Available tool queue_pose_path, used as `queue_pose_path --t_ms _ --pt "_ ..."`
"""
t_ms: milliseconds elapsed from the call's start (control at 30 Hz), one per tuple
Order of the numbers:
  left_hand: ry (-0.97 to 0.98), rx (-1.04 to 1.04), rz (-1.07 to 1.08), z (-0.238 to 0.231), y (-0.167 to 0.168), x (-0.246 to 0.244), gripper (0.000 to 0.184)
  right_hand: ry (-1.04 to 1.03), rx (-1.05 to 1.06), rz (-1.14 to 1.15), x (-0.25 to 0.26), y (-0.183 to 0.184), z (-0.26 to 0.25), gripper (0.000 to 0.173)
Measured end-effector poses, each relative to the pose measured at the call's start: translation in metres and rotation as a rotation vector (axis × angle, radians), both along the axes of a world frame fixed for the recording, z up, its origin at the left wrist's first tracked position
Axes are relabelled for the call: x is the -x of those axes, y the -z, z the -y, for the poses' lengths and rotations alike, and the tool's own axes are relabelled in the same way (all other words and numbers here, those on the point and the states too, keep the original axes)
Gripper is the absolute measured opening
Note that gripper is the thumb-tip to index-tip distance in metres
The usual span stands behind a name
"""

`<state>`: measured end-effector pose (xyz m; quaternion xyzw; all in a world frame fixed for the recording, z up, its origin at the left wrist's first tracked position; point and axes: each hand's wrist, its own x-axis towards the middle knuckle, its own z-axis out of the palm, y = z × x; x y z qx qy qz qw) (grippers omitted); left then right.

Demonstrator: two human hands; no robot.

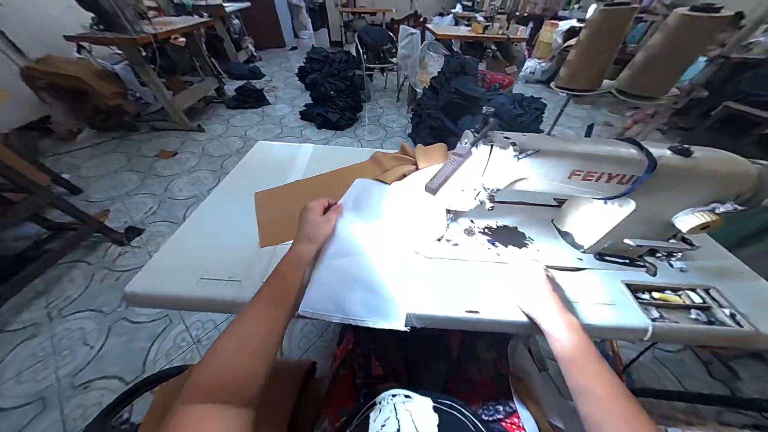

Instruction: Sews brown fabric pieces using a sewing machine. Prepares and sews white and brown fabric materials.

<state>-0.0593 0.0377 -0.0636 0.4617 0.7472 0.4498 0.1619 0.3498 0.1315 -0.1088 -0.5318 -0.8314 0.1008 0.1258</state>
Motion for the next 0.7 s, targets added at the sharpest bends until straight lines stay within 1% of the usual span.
queue_pose_path --t_ms 67,133,167,200,233,267,333,400,433,467,533,567,633,700 --pt "-0.029 0.102 -0.068 -0.003 0.015 0.017 0.028 0.033 -0.089 -0.031 0.000 0.008 0.000 0.041" --pt "-0.039 0.129 -0.123 0.000 0.020 0.023 0.027 -0.027 -0.133 -0.108 0.011 0.010 0.016 0.041" --pt "-0.056 0.120 -0.142 0.003 0.020 0.024 0.026 -0.100 -0.155 -0.127 0.020 0.010 0.030 0.039" --pt "-0.084 0.112 -0.156 0.007 0.020 0.024 0.026 -0.210 -0.246 -0.150 0.031 0.017 0.045 0.033" --pt "-0.121 0.107 -0.167 0.011 0.019 0.024 0.027 -0.339 -0.357 -0.202 0.044 0.025 0.058 0.032" --pt "-0.159 0.097 -0.179 0.016 0.018 0.024 0.027 -0.460 -0.357 -0.270 0.059 0.027 0.071 0.036" --pt "-0.203 0.080 -0.201 0.030 0.018 0.024 0.034 -0.687 -0.258 -0.356 0.090 0.028 0.092 0.044" --pt "-0.191 0.027 -0.238 0.053 0.012 0.022 0.048 -0.814 -0.228 -0.381 0.116 0.031 0.104 0.044" --pt "-0.193 -0.016 -0.261 0.069 0.008 0.019 0.050 -0.834 -0.223 -0.375 0.124 0.033 0.107 0.044" --pt "-0.206 -0.049 -0.287 0.088 0.003 0.014 0.046 -0.833 -0.215 -0.362 0.128 0.034 0.109 0.043" --pt "-0.244 -0.069 -0.277 0.133 -0.001 0.010 0.024 -0.808 -0.197 -0.368 0.127 0.038 0.110 0.042" --pt "-0.234 0.019 -0.217 0.159 -0.002 0.011 0.019 -0.800 -0.177 -0.399 0.122 0.039 0.110 0.042" --pt "-0.134 0.333 -0.053 0.208 0.005 0.023 0.019 -0.776 -0.140 -0.498 0.110 0.039 0.112 0.041" --pt "-0.014 0.628 0.040 0.237 0.035 0.039 0.022 -0.737 -0.187 -0.587 0.098 0.038 0.115 0.038"
